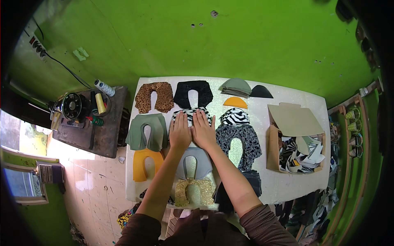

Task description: Sorting various patterned shoe upper components from a box onto a workbench.

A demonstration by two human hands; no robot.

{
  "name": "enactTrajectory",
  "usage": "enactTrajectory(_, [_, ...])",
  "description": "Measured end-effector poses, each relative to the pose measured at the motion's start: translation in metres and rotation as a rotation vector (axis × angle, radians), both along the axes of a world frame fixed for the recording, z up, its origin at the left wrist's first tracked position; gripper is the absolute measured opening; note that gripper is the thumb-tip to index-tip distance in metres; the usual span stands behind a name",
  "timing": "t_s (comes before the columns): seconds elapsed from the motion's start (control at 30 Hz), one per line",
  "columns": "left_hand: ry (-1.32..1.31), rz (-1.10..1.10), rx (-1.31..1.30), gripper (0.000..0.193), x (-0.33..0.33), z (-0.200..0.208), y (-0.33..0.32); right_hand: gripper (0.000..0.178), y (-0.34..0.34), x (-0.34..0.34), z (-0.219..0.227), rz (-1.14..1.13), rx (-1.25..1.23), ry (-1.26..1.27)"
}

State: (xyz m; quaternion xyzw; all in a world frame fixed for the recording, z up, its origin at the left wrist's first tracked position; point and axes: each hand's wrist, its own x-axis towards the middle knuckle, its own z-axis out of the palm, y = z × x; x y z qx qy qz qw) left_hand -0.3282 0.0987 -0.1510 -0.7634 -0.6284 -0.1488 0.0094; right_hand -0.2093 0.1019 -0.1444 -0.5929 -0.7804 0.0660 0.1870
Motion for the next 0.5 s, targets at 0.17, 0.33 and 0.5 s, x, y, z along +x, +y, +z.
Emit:
enactTrajectory(0.17, [-0.396,-0.061,-0.058,0.039,0.016,0.058,-0.039,0.022,-0.050,0.028,0.073,0.156,0.301,0.377])
enactTrajectory(0.33, [-0.490,-0.093,0.009,0.036,0.080,0.082,-0.124,0.024,-0.126,0.103,0.074,0.090,0.211,0.497])
enactTrajectory(0.5, [-0.712,-0.172,-0.140,0.032,0.171,0.079,-0.184,0.021,-0.191,0.189,0.071,0.134,0.092,0.512])
